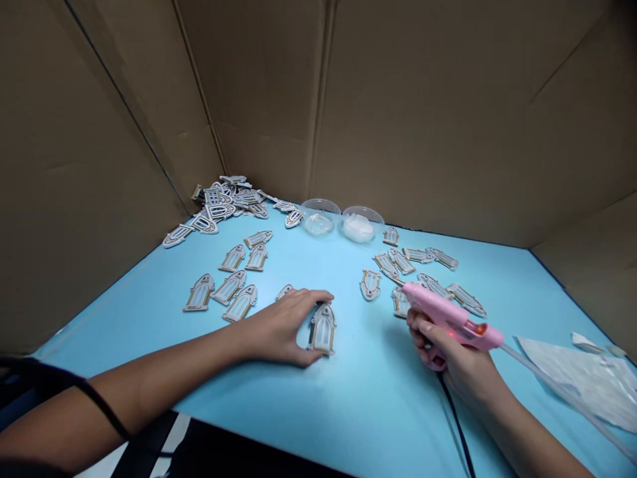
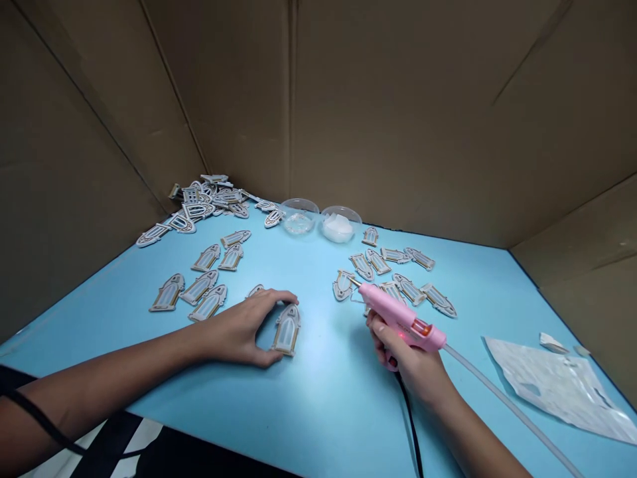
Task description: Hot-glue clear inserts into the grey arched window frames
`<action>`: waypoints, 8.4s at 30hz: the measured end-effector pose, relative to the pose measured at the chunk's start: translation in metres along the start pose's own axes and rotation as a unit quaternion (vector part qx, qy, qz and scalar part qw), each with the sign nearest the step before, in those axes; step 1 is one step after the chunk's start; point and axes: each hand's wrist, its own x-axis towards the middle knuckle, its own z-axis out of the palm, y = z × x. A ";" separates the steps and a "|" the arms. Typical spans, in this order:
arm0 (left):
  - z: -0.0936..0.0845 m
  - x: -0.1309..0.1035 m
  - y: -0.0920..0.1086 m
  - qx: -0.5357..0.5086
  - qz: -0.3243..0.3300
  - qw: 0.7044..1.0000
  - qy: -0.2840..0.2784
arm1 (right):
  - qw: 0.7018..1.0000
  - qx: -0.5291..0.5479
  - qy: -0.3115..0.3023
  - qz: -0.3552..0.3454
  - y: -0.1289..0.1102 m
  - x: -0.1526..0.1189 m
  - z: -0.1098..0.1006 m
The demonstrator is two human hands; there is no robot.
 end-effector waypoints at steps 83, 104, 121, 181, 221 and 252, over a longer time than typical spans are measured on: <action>0.010 -0.002 -0.004 -0.222 0.054 0.972 0.064 | 0.828 -0.388 -0.128 -0.384 -0.006 -0.013 0.036; -0.010 0.002 -0.011 0.111 0.046 0.991 -0.062 | 0.943 -0.282 0.026 -0.176 -0.012 -0.006 0.011; -0.009 -0.002 -0.002 0.082 -0.043 0.995 -0.045 | 0.941 -0.294 -0.027 -0.166 -0.016 -0.005 0.018; 0.012 0.002 -0.009 0.035 0.197 0.979 0.049 | 0.840 -0.447 -0.139 -0.274 0.000 -0.017 0.039; -0.006 0.009 0.001 0.115 -0.023 0.993 0.019 | 0.988 -0.091 0.123 0.029 -0.014 -0.016 0.017; -0.010 -0.006 -0.005 0.318 0.046 0.947 0.006 | 0.991 -0.072 0.110 0.024 -0.002 0.002 0.002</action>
